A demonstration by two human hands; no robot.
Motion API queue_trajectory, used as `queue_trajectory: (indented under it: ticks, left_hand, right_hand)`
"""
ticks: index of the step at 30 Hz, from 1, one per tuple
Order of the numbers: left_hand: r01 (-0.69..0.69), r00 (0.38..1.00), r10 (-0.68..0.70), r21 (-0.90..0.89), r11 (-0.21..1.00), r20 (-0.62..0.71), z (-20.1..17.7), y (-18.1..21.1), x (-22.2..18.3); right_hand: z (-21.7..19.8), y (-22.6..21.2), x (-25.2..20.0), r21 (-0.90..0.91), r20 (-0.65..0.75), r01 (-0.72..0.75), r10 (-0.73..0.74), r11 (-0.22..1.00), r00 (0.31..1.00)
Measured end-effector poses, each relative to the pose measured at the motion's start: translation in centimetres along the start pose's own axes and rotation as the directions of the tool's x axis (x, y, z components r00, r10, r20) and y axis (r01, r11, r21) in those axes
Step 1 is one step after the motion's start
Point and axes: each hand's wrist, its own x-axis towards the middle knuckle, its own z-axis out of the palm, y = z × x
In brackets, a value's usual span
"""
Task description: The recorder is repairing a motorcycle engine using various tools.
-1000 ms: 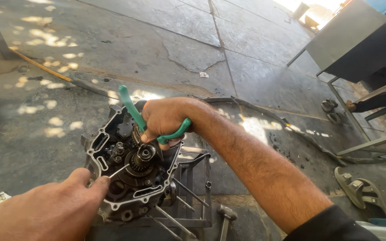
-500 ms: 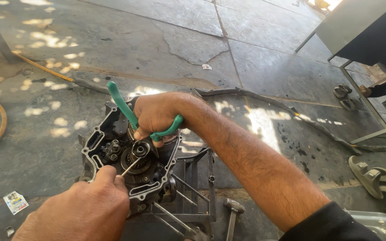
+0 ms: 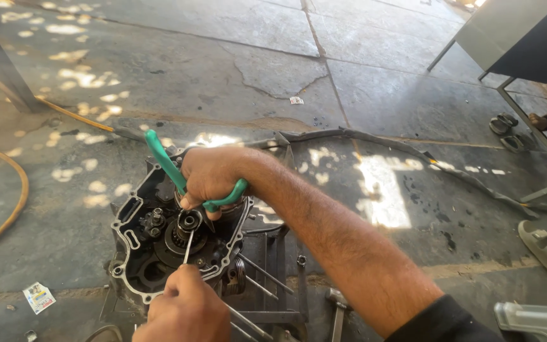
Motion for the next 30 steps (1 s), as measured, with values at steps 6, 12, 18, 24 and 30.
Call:
queue_trajectory:
  ticks: [6, 12, 18, 24, 30]
  left_hand:
    - [-0.077, 0.846, 0.308, -0.471, 0.879, 0.435, 5.1, -7.1, 1.2]
    - [0.006, 0.857, 0.253, -0.5, 0.866, 0.448, 4.8, -7.3, 4.0]
    - [0.851, 0.461, 0.26, -0.506, 0.141, 0.848, 5.0, -5.6, 3.5]
    - [0.37, 0.719, 0.26, -0.672, 0.642, 0.645, 3.7, -6.2, 5.0]
    - [0.493, 0.648, 0.237, -0.636, 0.593, 0.724, 3.4, -6.6, 5.6]
  right_hand:
    - [1.0, -0.2, -0.8, -0.022, -0.047, 0.014, -0.015, 1.0, 0.999]
    - [1.7, -0.3, -0.4, -0.153, -0.086, 0.029, -0.042, 0.988, 0.995]
    - [1.2, 0.4, -0.4, -0.062, -0.053, 0.036, -0.039, 0.997, 0.998]
    - [1.5, 5.6, -0.5, 0.265, -0.063, 0.167, -0.156, 0.95, 0.986]
    - [4.3, 7.8, -7.5, 0.762, -0.362, 0.398, -0.173, 0.511, 0.916]
